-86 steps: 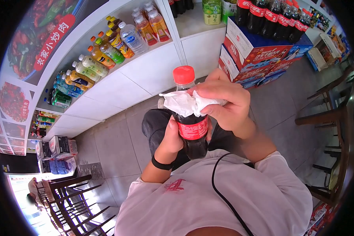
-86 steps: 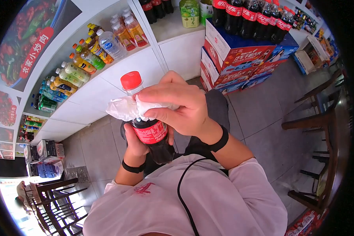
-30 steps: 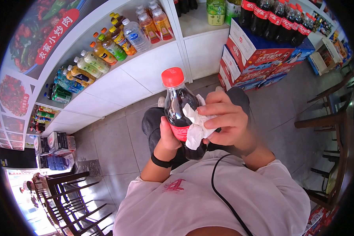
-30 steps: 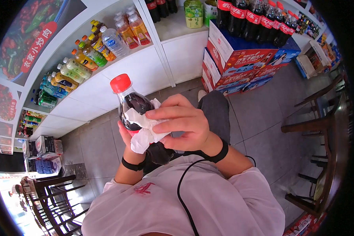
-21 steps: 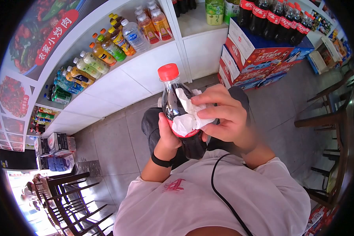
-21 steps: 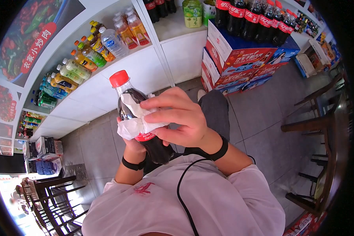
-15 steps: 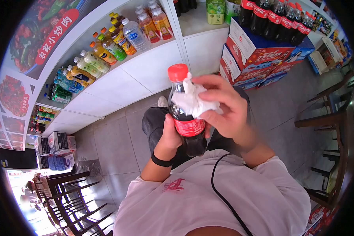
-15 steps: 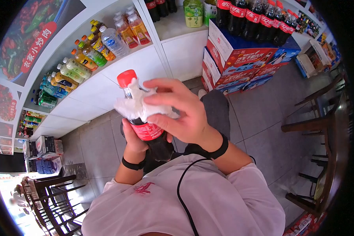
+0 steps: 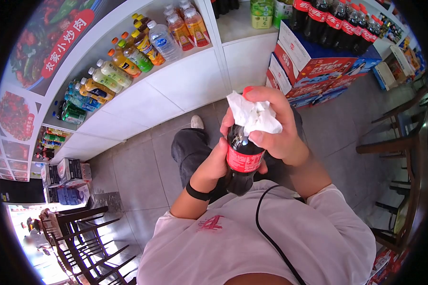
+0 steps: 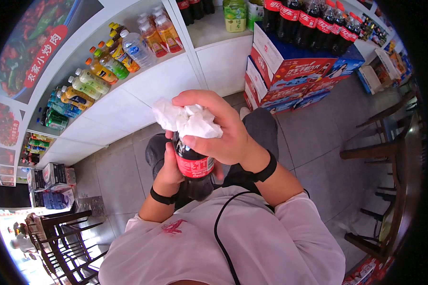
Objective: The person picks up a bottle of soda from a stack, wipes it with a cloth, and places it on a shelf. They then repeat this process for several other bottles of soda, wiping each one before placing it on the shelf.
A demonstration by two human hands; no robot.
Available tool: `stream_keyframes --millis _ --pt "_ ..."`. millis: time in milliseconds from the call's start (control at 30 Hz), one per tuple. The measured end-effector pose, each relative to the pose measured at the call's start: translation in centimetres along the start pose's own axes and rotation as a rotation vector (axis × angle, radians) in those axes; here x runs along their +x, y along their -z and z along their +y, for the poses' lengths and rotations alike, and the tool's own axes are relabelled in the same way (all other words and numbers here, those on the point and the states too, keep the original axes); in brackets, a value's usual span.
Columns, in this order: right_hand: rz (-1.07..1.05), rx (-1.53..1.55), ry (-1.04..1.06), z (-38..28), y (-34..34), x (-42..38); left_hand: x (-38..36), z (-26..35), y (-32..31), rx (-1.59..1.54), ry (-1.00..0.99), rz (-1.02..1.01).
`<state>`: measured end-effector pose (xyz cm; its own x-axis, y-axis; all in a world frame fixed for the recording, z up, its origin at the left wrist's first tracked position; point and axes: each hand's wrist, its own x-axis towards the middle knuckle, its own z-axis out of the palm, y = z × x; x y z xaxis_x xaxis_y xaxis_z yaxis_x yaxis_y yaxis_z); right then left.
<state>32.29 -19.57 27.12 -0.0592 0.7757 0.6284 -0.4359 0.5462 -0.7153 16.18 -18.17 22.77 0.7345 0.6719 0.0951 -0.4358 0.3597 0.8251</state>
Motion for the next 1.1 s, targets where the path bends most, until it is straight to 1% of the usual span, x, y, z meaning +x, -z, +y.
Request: stream_keyframes --millis 67,133,167,200,233,267,300,333,400,433,533,567,667,767,867,967,1033,1100 --pt "0.010 -0.171 0.090 -0.2 0.4 0.0 0.6 0.3 -0.2 0.082 -0.065 0.063" --pt "0.072 -0.428 0.139 -1.0 0.2 0.2 1.1 0.4 0.5 0.301 -0.146 0.120" --pt "0.064 -0.503 0.156 -0.9 0.4 0.4 1.0 0.6 0.0 0.303 -0.216 0.063" --pt "0.055 -0.576 0.172 -0.9 0.4 0.4 1.1 0.7 -0.2 0.424 -0.232 0.062" --pt "0.077 -0.564 0.141 -0.8 0.1 0.4 1.1 0.9 -0.3 0.547 -0.249 0.064" --pt "0.078 -0.568 0.173 -0.6 -0.1 0.7 1.1 1.0 -0.3 0.672 -0.268 0.067" --pt "0.079 -0.573 0.208 -0.3 0.0 1.0 1.1 0.9 -0.3 0.575 -0.266 0.116" --pt "0.082 -0.580 0.242 -0.1 0.0 1.2 1.0 0.8 -0.1 0.520 -0.255 0.124" --pt "0.149 -0.609 0.292 0.6 0.0 0.9 0.7 0.4 0.6 0.404 -0.224 0.140" --pt "0.181 -0.623 0.317 0.8 0.1 0.8 0.7 -0.2 1.0 0.343 -0.256 0.174" --pt "0.223 -0.578 0.203 1.2 0.1 -0.1 0.3 0.2 -0.2 0.039 -0.243 0.167" --pt "0.227 -0.516 0.163 1.4 0.0 -0.5 0.3 0.4 -0.2 0.068 -0.231 0.143" --pt "0.244 -0.520 0.205 1.9 0.0 -1.4 0.3 0.8 -0.2 0.104 -0.209 0.085" --pt "0.241 -0.652 0.185 1.5 0.9 -2.7 0.2 0.7 -0.2 0.059 -0.158 0.046" --pt "0.189 -0.724 0.136 -0.5 0.7 -1.6 0.2 0.5 0.4 0.067 -0.114 -0.004" --pt "0.317 -0.680 0.296 -1.1 -0.1 -0.1 0.2 0.3 0.4 0.127 -0.107 -0.029" --pt "0.212 -0.768 0.291 -2.1 -0.1 0.2 0.0 0.6 0.1 0.116 -0.093 -0.043" --pt "0.146 -0.856 0.303 -2.4 -0.1 0.2 0.0 0.3 0.2 0.201 -0.171 0.025"
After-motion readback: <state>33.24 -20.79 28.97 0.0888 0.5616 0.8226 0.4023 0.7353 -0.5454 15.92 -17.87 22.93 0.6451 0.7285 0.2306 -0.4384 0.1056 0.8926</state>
